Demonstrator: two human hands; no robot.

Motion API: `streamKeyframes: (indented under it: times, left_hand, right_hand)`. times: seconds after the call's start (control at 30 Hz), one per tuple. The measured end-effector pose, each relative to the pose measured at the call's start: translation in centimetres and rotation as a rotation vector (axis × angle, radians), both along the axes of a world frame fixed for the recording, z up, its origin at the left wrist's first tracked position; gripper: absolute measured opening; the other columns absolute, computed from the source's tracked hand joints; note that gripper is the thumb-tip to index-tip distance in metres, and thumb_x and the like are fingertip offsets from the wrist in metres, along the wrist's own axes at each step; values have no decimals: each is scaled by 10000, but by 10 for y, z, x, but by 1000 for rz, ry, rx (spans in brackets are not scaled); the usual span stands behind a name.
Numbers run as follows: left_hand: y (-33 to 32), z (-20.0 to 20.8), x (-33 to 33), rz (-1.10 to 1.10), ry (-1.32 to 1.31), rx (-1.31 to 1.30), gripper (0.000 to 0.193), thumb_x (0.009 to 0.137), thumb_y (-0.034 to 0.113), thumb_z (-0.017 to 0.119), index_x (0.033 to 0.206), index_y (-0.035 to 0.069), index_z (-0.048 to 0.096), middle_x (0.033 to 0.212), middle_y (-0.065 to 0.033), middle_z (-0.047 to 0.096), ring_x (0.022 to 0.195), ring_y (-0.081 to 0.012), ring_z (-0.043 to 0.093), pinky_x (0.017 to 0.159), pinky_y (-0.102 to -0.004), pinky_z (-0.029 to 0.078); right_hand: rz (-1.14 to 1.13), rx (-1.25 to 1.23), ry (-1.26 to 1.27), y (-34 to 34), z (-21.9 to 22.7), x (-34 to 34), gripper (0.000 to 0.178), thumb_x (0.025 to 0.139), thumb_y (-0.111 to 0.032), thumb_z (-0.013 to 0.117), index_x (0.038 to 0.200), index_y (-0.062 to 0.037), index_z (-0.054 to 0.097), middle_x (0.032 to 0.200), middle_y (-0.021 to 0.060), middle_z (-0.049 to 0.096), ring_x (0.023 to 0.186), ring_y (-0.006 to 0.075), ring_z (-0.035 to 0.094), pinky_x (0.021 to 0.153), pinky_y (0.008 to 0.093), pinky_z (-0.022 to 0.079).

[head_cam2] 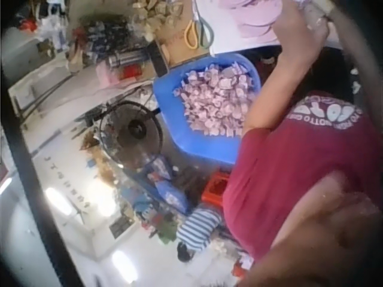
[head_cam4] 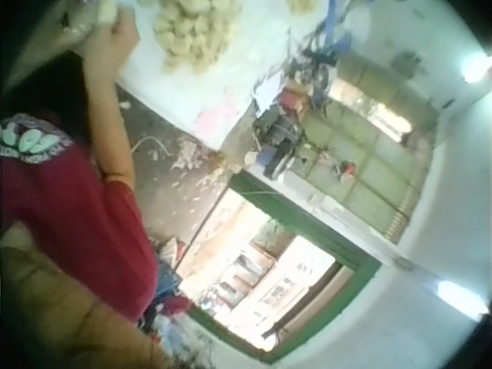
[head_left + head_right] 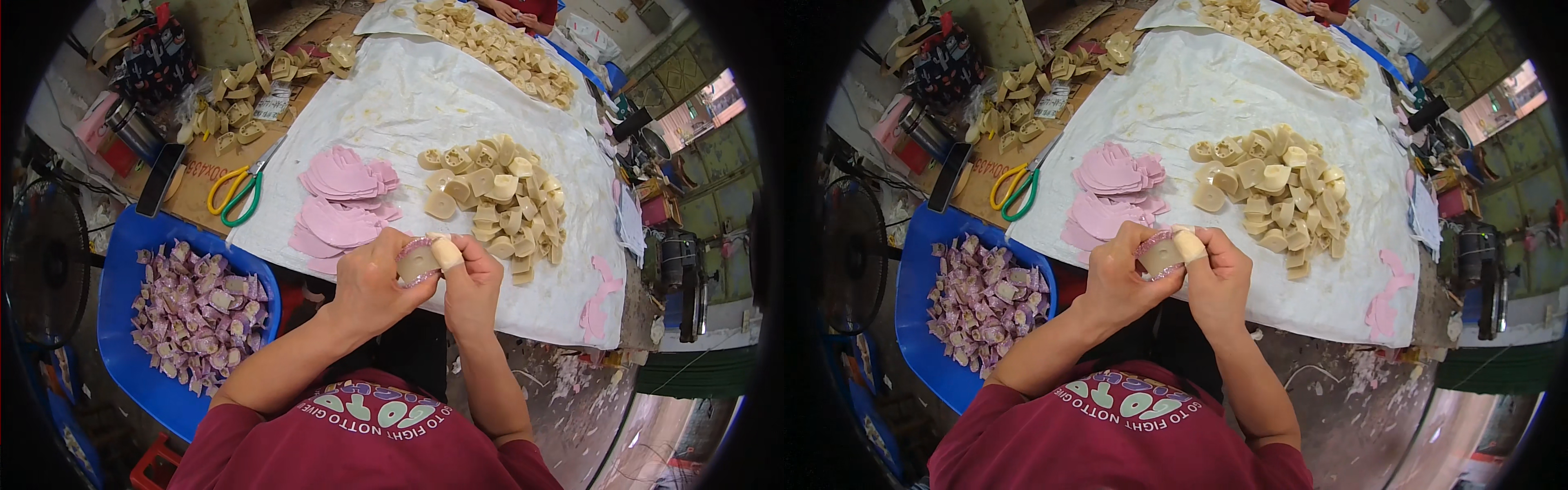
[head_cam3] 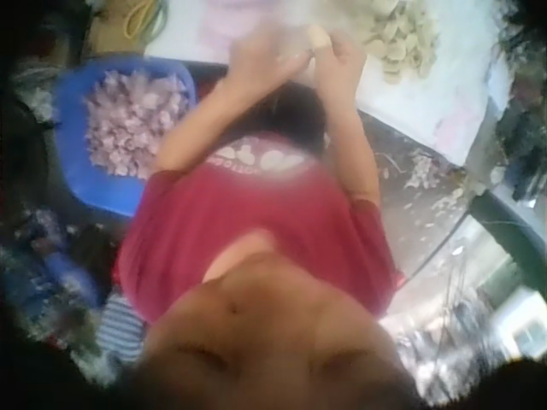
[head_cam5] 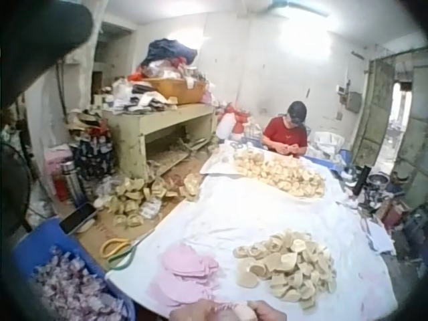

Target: The person wraps small, beige, heart-shaped items with pink wrappers by hand. They pick up a wrapper and an item, fold the wrapper around the item, and place the finished product into a blue bin. The process is repeated continuously throughout the video.

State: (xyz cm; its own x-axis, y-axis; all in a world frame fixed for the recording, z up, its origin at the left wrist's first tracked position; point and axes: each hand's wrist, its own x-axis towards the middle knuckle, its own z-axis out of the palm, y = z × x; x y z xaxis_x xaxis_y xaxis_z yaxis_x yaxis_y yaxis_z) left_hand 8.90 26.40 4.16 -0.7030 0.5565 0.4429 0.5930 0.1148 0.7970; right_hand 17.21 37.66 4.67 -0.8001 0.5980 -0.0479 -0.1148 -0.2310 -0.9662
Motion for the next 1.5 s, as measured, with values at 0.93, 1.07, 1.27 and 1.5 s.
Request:
streamKeyframes:
  times: [0.93, 1.07, 1.27, 1.5]
  left_hand:
    - [-14, -6, -8, -285, -383, 303, 349, 891, 39, 617, 1238, 15, 580, 814, -43, 563, 734, -108, 553, 662, -253, 462]
    - [-19, -1, -32, -535, -505, 203, 283, 948, 68, 538, 1217, -9, 579, 808, -71, 564, 705, -136, 568, 625, -281, 466]
    - [-17, 5, -6, -333, -143, 74, 261, 994, 120, 416, 1122, -8, 603, 846, -106, 602, 713, -151, 569, 650, -287, 458]
    - [-16, 5, -2, -507, -639, 263, 321, 1002, 194, 399, 1153, -30, 572, 972, -114, 663, 775, -136, 612, 707, -265, 484]
  right_hand:
    - [176, -117, -94, -12, -4, 13, 291, 979, -249, 546, 962, 26, 639, 767, 73, 666, 644, 126, 609, 591, 245, 485]
    - [60, 505, -87, -24, -13, 19, 285, 975, -213, 531, 857, 34, 610, 691, 70, 634, 612, 132, 595, 552, 271, 464]
    - [43, 244, -56, -37, -13, 20, 275, 982, -190, 502, 821, 7, 606, 660, 43, 609, 575, 87, 561, 518, 247, 449]
    - [62, 180, 14, -36, -9, 17, 333, 998, -271, 492, 881, 8, 629, 683, 30, 617, 575, 83, 562, 514, 224, 449]
